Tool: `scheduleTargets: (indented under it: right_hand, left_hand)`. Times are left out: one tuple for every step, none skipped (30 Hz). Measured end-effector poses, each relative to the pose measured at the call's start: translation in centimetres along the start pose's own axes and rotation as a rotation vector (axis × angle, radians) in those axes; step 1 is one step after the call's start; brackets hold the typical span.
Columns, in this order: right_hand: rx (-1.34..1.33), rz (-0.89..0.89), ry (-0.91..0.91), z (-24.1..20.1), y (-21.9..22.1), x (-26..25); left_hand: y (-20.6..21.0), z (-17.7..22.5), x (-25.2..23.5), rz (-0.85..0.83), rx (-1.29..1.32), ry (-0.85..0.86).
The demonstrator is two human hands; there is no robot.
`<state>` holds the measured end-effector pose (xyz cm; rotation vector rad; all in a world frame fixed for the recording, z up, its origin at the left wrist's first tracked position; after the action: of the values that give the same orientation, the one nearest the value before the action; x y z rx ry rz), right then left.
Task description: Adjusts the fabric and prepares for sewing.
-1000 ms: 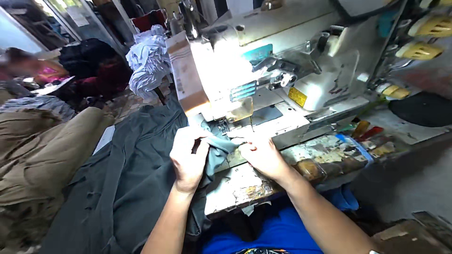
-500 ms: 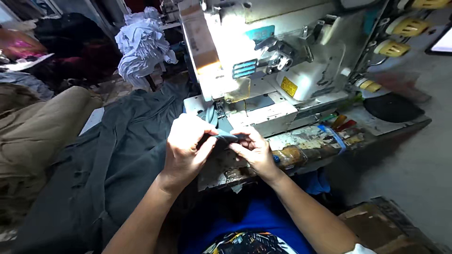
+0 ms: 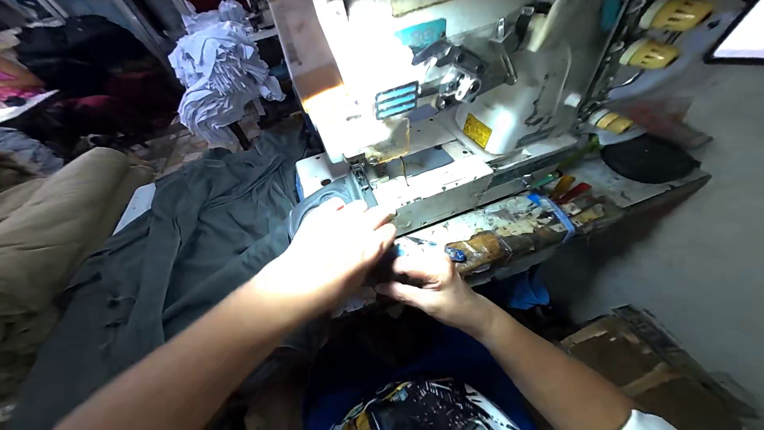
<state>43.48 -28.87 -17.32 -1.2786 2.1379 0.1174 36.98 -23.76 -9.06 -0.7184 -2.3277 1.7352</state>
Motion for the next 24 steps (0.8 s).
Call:
scheduleTargets:
  right_hand:
    - [0.018,-0.024,0.043,1.1,0.2,-0.1]
    - [0.023,-0.038,0.082,2.3,0.3,-0.3]
    - [0.005,-0.047,0.111,3.4,0.3,-0.4]
    - [-0.031,-0.053,0.126,4.0,0.3,-0.4]
    - [-0.07,-0.05,0.132,4.2,0.3,-0.5]
    - [-0.091,-0.037,0.135,4.3,0.2,-0.5]
    - [-0.095,-0.024,0.134,4.3,0.2,-0.7]
    - [-0.095,-0.022,0.131,4.4,0.2,-1.0]
    - [-0.094,-0.022,0.127,4.6,0.2,-1.3]
    - [-0.093,-0.021,0.123,4.8,0.2,-1.6]
    - [-0.086,-0.022,0.117,5.0,0.3,-1.8]
    - [-0.063,-0.017,0.109,5.2,0.3,-2.0]
    - [-0.032,-0.007,0.094,5.3,0.3,-2.2]
    - [0.0,0.004,0.079,5.4,0.2,-2.4]
    - [0.026,0.011,0.066,5.4,0.2,-2.7]
    - [0.043,0.008,0.057,5.3,0.1,-2.9]
    - [0.054,0.002,0.055,5.4,0.2,-3.0]
    - [0.063,-0.003,0.06,5.5,0.2,-3.1]
    - [0.07,-0.008,0.066,5.5,0.2,-3.2]
    - [0.077,-0.013,0.067,5.6,0.2,-3.3]
    - [0.075,-0.012,0.065,5.5,0.2,-3.4]
    - [0.067,-0.011,0.063,5.5,0.2,-3.5]
    - [0.06,-0.01,0.063,5.4,0.2,-3.6]
    - [0.054,-0.011,0.066,5.4,0.1,-3.6]
  left_hand:
    - [1.6,-0.5,0.0,-0.092,0.04,0.021]
    - [2.4,-0.7,0.1,-0.138,0.077,0.029]
    - [2.3,-1.0,0.1,-0.172,0.097,0.023]
    - [1.8,-1.5,0.1,-0.189,0.097,0.019]
    - [1.5,-2.5,0.3,-0.175,0.076,0.02]
    - [1.4,-3.8,0.6,-0.178,0.052,0.009]
    - [1.5,-5.1,0.9,-0.199,0.026,-0.014]
    - [1.4,-6.0,1.0,-0.21,0.0,-0.032]
    - [1.0,-6.5,1.0,-0.21,-0.016,-0.04]
    - [0.6,-6.8,1.0,-0.211,-0.02,-0.044]
    - [0.4,-7.0,1.1,-0.206,-0.02,-0.043]
    - [0.2,-7.3,1.2,-0.207,-0.016,-0.052]
    - [0.1,-7.7,1.3,-0.212,-0.012,-0.068]
    - [-0.1,-7.9,1.4,-0.216,-0.009,-0.084]
    - [-0.5,-8.0,1.4,-0.207,-0.01,-0.086]
    - [-0.7,-7.9,1.4,-0.195,-0.016,-0.083]
    - [-0.9,-8.0,1.4,-0.182,-0.017,-0.084]
    - [-0.9,-8.2,1.6,-0.177,-0.01,-0.093]
    - [-0.8,-8.4,1.7,-0.182,-0.007,-0.095]
    - [-0.8,-8.4,1.9,-0.178,-0.011,-0.093]
    - [-0.9,-8.1,1.9,-0.159,-0.021,-0.073]
    - [-1.0,-7.6,1.9,-0.143,-0.023,-0.038]
    - [-1.0,-7.1,1.9,-0.132,-0.021,-0.011]
    - [-0.9,-6.9,1.9,-0.132,-0.015,0.002]
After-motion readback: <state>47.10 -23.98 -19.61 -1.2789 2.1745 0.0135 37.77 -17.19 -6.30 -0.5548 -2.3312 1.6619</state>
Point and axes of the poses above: each hand's wrist, its own x-axis away from the middle knuckle, its own y-axis out of the palm, z = x × y, the point moved 9 cm from there along -x, towards the middle knuckle, and after that the axes turned 15 degrees about y, right-handed, at the moved point
